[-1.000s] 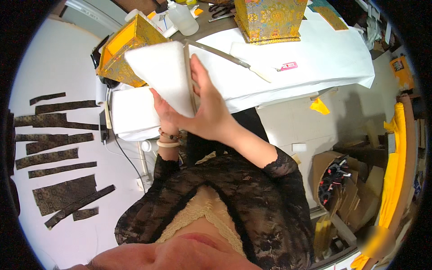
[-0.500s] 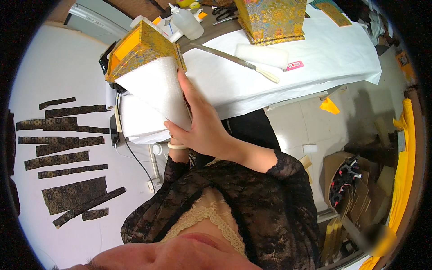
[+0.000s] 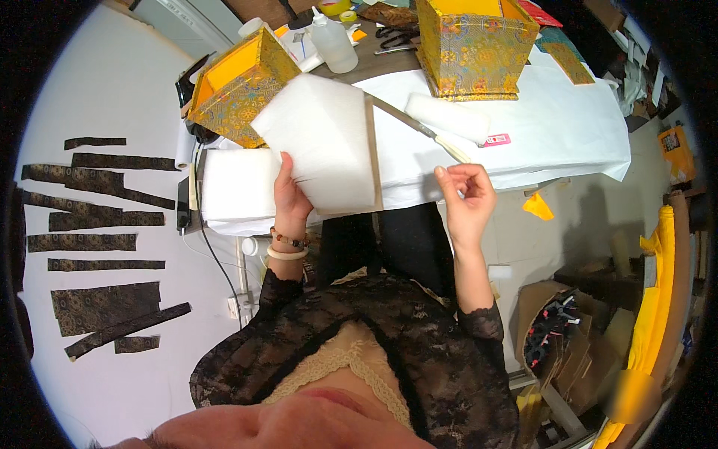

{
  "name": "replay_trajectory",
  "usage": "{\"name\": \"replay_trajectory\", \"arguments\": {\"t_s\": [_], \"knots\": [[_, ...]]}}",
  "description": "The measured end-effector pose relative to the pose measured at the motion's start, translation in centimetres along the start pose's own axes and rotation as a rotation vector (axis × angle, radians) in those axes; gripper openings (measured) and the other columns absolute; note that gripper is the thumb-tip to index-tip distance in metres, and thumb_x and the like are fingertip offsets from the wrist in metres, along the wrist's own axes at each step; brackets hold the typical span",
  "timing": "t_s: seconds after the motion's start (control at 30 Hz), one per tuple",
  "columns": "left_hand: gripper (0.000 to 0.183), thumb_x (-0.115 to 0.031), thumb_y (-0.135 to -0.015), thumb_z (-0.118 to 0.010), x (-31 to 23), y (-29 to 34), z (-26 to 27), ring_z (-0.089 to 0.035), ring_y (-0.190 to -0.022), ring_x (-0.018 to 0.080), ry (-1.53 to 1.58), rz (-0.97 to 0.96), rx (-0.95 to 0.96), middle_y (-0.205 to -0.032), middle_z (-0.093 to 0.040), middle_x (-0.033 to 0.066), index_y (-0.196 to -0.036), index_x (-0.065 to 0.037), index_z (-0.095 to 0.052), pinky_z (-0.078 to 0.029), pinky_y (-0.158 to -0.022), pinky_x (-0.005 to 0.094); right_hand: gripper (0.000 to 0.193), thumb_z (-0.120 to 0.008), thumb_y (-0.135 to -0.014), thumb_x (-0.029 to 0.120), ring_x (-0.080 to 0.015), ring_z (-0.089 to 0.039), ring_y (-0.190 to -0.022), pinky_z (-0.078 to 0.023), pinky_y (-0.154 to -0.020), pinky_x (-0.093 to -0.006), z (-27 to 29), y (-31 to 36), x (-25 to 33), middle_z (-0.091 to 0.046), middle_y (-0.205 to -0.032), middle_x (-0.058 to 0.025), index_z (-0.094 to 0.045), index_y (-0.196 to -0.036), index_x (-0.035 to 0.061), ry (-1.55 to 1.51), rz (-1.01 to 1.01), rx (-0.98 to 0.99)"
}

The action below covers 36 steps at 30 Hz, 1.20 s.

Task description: The person cuts a white foam sheet into smaller rectangular pieces using a craft knife. They repeatedly measure, score, and separate the foam, then stack the cut pieces on the table.

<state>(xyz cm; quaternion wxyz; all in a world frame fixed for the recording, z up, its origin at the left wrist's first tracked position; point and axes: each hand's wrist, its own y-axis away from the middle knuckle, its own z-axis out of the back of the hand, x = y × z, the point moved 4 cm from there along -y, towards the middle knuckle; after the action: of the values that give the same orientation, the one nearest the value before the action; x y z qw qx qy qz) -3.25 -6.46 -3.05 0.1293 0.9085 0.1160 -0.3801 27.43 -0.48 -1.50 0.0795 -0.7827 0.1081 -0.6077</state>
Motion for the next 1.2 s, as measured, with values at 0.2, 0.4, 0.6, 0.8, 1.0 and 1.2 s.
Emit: {"name": "replay_trajectory", "arguments": {"t_s": [0.2, 0.4, 0.6, 0.8, 1.0, 1.2], "knots": [[0.074, -0.040, -0.098, -0.067, -0.9, 0.6, -1.4, -0.049, -0.134, 0.0283, -0.162, -0.089, 0.003, -0.146, -0.050, 0.0135, -0.152, -0.003, -0.034, -0.041, -0.112, 0.0448, 0.012, -0.078, -0.087, 0.001, -0.0027, -0.054, -0.068, -0.044, -0.064, -0.0182, 5.0, 1.7, -3.4, -0.065, -0.075, 0.0025, -0.072, -0.098, 0.0009, 0.234, -0.097, -0.048], [0.087, -0.028, -0.094, -0.072, -2.0, 1.7, -3.0, -0.049, -0.133, 0.0250, -0.470, -0.406, 0.057, -0.147, -0.047, 0.0141, -0.158, -0.003, -0.020, -0.042, -0.110, 0.0415, 0.017, -0.072, -0.089, -0.001, -0.0054, -0.059, -0.070, -0.050, -0.066, -0.0211, 10.8, 4.1, -7.8, -0.065, -0.075, 0.0013, -0.073, -0.106, -0.0010, 0.402, -0.221, -0.083], [0.106, -0.022, -0.087, -0.081, -2.1, 3.8, -3.8, -0.051, -0.131, 0.0244, -0.784, -0.714, 0.166, -0.149, -0.043, 0.0177, -0.161, -0.002, -0.007, -0.046, -0.106, 0.0400, 0.016, -0.071, -0.088, -0.003, -0.0084, -0.064, -0.070, -0.054, -0.067, -0.0243, 14.8, 6.8, -11.1, -0.072, -0.082, -0.0040, -0.073, -0.104, -0.0025, 0.540, -0.304, -0.124], [0.110, -0.010, -0.082, -0.084, -0.9, 4.7, -2.2, -0.057, -0.125, 0.0269, -0.862, -0.857, 0.243, -0.144, -0.048, 0.0175, -0.161, -0.003, -0.009, -0.048, -0.104, 0.0407, 0.009, -0.076, -0.085, 0.004, -0.0083, -0.062, -0.065, -0.052, -0.064, -0.0251, 16.6, 7.6, -11.5, -0.069, -0.071, -0.0029, -0.071, -0.090, -0.0013, 0.769, -0.338, -0.098], [0.107, -0.009, -0.079, -0.085, -1.0, 4.7, -2.4, -0.063, -0.114, 0.0256, -1.061, -1.100, 0.244, -0.135, -0.057, 0.0161, -0.161, -0.004, -0.017, -0.052, -0.096, 0.0394, 0.010, -0.077, -0.085, 0.009, -0.0136, -0.066, -0.065, -0.052, -0.064, -0.0276, 19.4, 7.5, -13.4, -0.071, -0.072, -0.0050, -0.072, -0.094, 0.0043, 0.731, -0.426, -0.169], [0.094, -0.017, -0.091, -0.074, -1.1, 4.2, 2.2, -0.053, -0.126, 0.0251, -0.485, -0.566, -0.032, -0.143, -0.049, 0.0156, -0.161, -0.006, -0.013, -0.048, -0.103, 0.0447, 0.029, -0.071, -0.089, 0.010, -0.0288, -0.072, -0.099, -0.056, -0.091, -0.0367, 15.1, 6.4, -9.8, -0.074, -0.107, -0.0171, -0.071, -0.118, 0.0066, 1.322, 0.293, 0.020]]}}
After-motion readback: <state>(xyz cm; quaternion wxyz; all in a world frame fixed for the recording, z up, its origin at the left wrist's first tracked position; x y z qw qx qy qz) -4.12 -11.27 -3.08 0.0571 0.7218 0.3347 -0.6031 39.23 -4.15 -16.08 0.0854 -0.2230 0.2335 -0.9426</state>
